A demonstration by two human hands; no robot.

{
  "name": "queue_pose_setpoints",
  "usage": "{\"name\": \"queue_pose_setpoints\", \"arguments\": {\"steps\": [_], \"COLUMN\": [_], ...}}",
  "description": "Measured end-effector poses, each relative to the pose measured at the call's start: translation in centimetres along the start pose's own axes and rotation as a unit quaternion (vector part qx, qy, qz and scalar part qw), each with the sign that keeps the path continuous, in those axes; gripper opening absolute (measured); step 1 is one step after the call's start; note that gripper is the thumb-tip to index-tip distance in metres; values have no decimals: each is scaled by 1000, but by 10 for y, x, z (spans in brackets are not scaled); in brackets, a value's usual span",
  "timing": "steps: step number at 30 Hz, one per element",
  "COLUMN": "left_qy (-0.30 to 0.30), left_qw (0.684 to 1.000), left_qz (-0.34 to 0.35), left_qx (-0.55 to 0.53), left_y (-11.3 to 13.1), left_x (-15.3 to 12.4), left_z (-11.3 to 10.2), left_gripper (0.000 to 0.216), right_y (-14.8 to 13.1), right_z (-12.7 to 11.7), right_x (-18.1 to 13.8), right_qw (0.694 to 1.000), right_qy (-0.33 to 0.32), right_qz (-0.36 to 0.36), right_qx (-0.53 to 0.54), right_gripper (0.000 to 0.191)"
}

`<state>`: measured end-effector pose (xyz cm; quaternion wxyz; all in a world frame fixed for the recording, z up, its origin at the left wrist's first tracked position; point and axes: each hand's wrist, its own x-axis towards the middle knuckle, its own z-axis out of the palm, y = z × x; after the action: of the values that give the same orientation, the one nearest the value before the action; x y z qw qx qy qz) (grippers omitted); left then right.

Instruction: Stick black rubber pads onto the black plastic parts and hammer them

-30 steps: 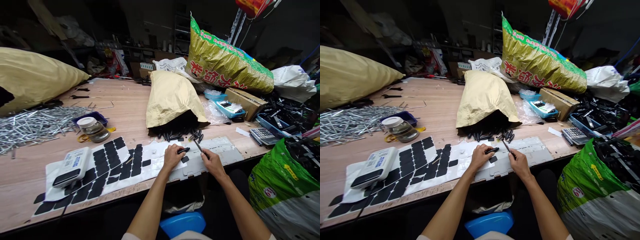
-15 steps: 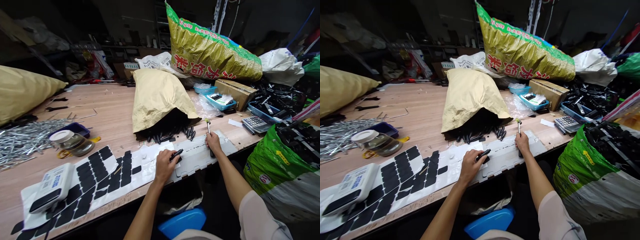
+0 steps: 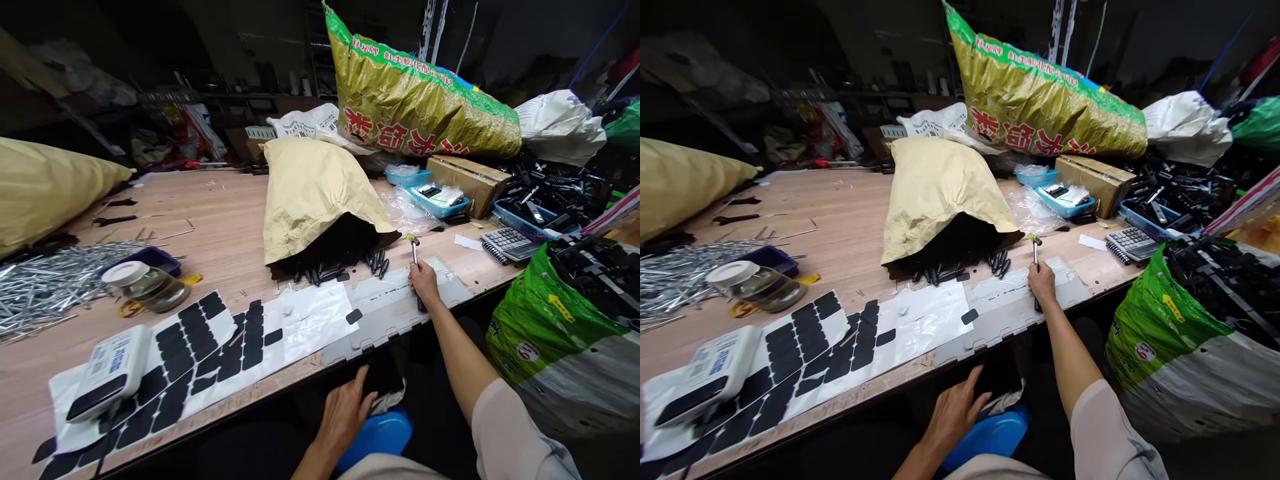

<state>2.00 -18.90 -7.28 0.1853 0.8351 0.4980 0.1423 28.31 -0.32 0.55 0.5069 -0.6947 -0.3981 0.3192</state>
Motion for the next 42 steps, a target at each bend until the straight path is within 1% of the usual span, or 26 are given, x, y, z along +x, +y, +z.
{"name": "queue_pose_setpoints", "arguments": {"steps": [1,2,3,4,5,6,7,9,10,12,14,16,17,19,21,23,25,27,29,33,36,38,40,42], "left_qy": [18,51,98,151,204,247,271,276,265,218,161,122,113,120,142,150,130,107,104,134,133,125,122,123], "left_qw": [999,995,988,981,973,967,962,955,953,956,961,961,960,961,966,974,982,987,989,985,982,982,981,980], "left_qz": [41,83,113,120,102,65,15,-91,-127,-181,-214,-238,-246,-243,-209,-163,-127,-113,-107,-84,-89,-99,-104,-106], "left_qx": [-12,-25,-34,-35,-26,-11,8,55,68,78,74,70,68,61,51,43,43,39,19,-62,-97,-103,-109,-112], "left_y": [4,9,14,16,16,14,8,-10,-21,-41,-54,-59,-59,-54,-44,-32,-24,-21,-25,-41,-47,-47,-46,-45], "left_x": [5,13,23,36,53,72,93,134,153,180,193,196,195,190,182,174,165,159,155,153,154,156,157,158], "left_z": [-9,-20,-33,-46,-59,-72,-83,-101,-107,-114,-117,-120,-121,-122,-121,-116,-107,-98,-90,-83,-83,-83,-82,-82], "left_gripper": [40,37,33,30,27,27,27,31,31,33,34,35,35,32,29,26,23,20,22,32,23,19,19,19], "right_y": [0,0,0,1,1,1,1,1,0,0,0,0,1,3,4,5,4,2,1,1,-1,-3,-4,-3], "right_z": [0,0,1,1,1,1,2,2,2,2,2,3,3,4,4,4,4,3,2,1,0,-2,-3,-6], "right_x": [0,0,0,1,1,1,2,2,2,2,2,2,3,4,5,5,4,3,2,5,4,-5,-22,-45], "right_qw": [1000,1000,1000,1000,1000,1000,1000,1000,1000,1000,1000,1000,1000,1000,1000,1000,1000,1000,1000,998,995,992,988,986], "right_qy": [0,-1,-1,-1,0,1,2,4,4,3,2,2,2,1,2,3,3,5,6,3,2,-9,-35,-79], "right_qz": [-1,-2,-3,-5,-5,-5,-4,4,7,10,7,3,4,7,11,11,8,6,8,40,52,34,3,-25], "right_qx": [-1,-3,-4,-6,-7,-7,-6,-1,1,4,5,5,5,6,8,8,6,7,10,49,90,121,150,147], "right_gripper": [21,21,21,21,21,21,21,20,19,19,19,19,19,19,19,18,18,18,18,18,23,25,30,35]}}
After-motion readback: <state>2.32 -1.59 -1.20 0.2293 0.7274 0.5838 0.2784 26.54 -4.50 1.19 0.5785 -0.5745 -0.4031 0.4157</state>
